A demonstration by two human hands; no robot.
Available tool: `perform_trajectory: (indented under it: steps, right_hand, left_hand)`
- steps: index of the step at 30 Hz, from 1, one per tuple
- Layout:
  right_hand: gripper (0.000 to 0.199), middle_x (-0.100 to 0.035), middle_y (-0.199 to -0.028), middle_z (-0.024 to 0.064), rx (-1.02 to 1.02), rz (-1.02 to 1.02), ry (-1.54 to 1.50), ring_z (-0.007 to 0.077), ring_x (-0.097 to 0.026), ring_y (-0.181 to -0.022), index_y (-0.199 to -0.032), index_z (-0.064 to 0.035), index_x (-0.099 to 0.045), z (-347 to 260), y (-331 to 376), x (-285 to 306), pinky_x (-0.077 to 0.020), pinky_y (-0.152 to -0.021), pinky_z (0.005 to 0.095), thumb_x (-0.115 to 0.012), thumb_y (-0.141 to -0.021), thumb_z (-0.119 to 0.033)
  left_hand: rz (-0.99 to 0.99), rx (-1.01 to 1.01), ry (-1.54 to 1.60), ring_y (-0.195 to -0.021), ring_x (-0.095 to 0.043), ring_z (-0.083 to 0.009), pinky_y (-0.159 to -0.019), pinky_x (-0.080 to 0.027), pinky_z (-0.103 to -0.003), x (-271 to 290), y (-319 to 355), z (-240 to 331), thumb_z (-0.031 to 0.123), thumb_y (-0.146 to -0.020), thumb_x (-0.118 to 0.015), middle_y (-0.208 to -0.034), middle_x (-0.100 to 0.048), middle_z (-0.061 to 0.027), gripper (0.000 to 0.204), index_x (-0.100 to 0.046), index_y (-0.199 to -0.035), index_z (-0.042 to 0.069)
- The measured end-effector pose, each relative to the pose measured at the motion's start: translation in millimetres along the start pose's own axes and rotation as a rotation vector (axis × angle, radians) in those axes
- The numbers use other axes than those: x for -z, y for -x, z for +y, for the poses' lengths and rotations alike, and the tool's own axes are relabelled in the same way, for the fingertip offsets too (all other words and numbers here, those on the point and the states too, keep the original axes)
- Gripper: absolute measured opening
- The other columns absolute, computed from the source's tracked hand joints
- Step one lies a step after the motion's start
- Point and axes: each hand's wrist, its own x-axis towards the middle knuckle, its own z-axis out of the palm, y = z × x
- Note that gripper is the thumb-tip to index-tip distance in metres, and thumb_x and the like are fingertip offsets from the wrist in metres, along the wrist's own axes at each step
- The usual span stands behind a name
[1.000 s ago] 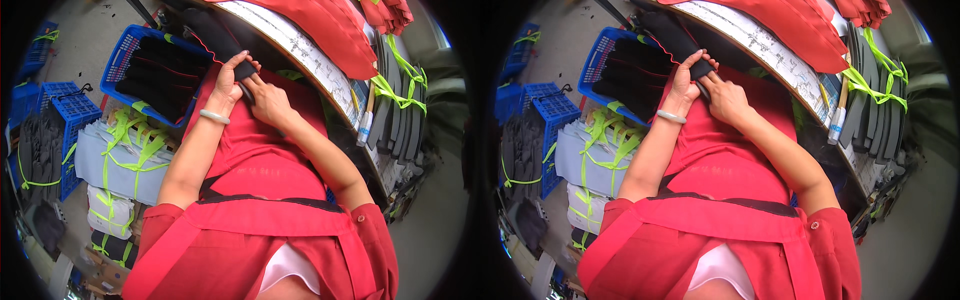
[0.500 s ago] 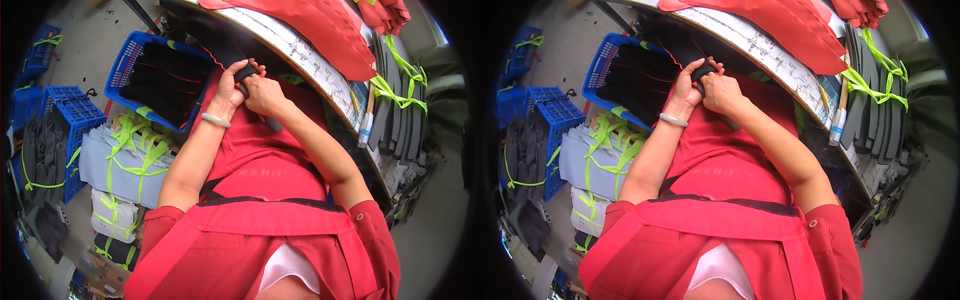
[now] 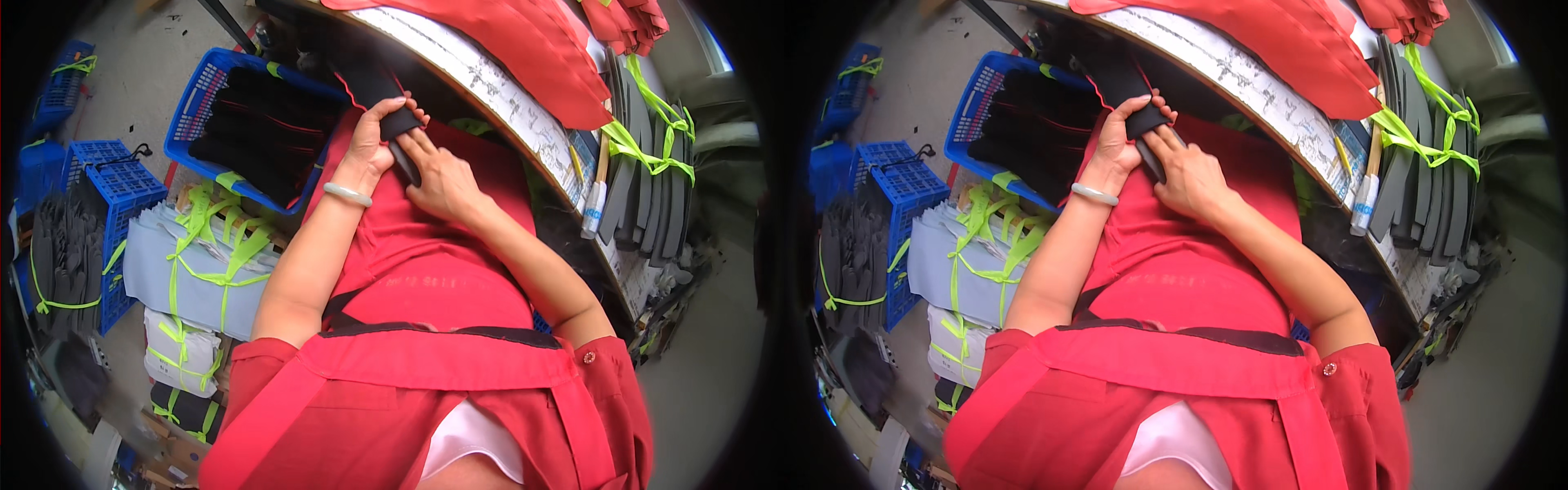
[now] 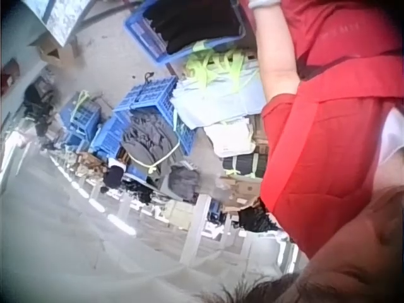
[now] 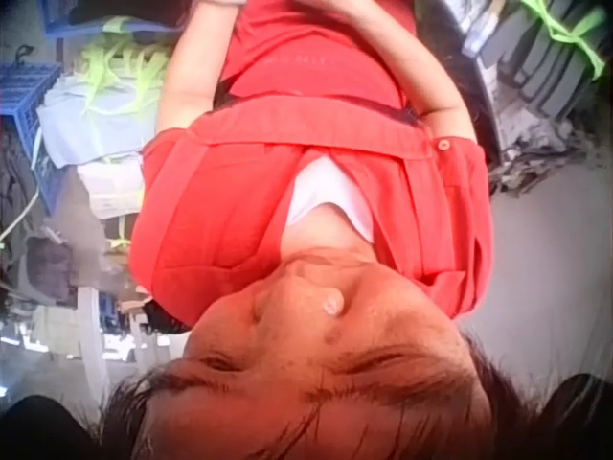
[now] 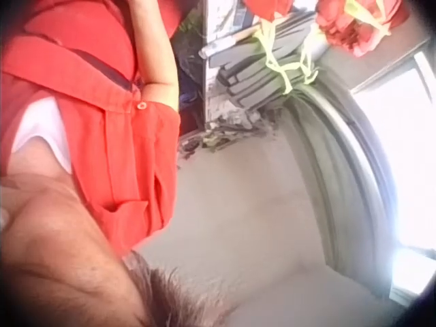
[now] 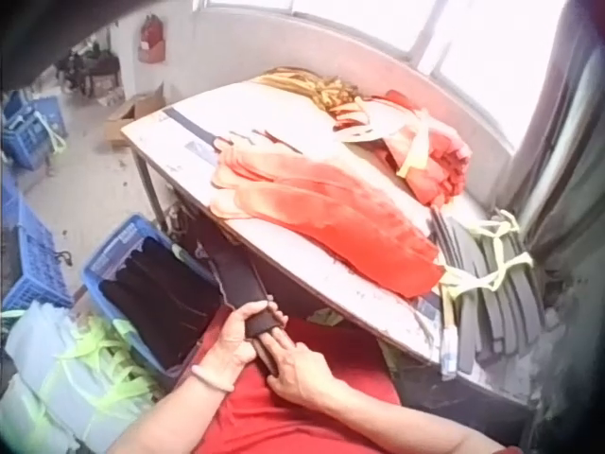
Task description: Assemble product parts by inserting black foam padding strips into red fabric sleeves.
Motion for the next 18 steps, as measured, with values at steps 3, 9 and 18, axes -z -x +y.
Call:
perform_trajectory:
  steps: [3,9,18]
  right_hand:
    - [0.045,-0.058,-0.117,0.0154,-0.043,-0.006,-0.005,0.0394,-0.063,-0.090,-0.117,-0.0073,-0.052,8.7,-22.1,-8.1,-0.0525,-0.076,0.0497,-0.060,-0.072,-0.010]
    - [0.042,-0.060,-0.114,0.0170,-0.051,-0.104,0.008,0.0368,-0.065,-0.089,-0.114,-0.0054,-0.055,2.7,0.0,1.0,-0.0540,-0.076,0.0464,-0.059,-0.073,-0.010]
    - [0.045,-0.059,-0.122,0.0174,-0.022,-0.125,0.027,0.0395,-0.065,-0.090,-0.115,-0.0054,-0.057,-4.6,-21.2,3.9,-0.0551,-0.078,0.0461,-0.060,-0.071,-0.014]
  left_hand:
    - [-0.069,0.014,0.007,-0.086,-0.064,-0.0259,-0.090,-0.053,-0.042,-0.1,-2.4,-3.4,0.012,-0.088,-0.064,-0.087,-0.064,-0.0114,0.019,-0.059,-0.102,0.001]
    - [-0.039,0.064,0.029,-0.096,-0.064,-0.0297,-0.090,-0.053,-0.044,-10.0,11.4,0.7,0.027,-0.092,-0.065,-0.096,-0.064,-0.0136,0.030,-0.058,-0.104,0.000]
    - [-0.030,0.119,0.109,-0.080,-0.062,-0.0228,-0.089,-0.052,-0.044,2.5,-0.7,6.0,0.022,-0.088,-0.068,-0.082,-0.062,-0.0077,0.025,-0.057,-0.100,0.002]
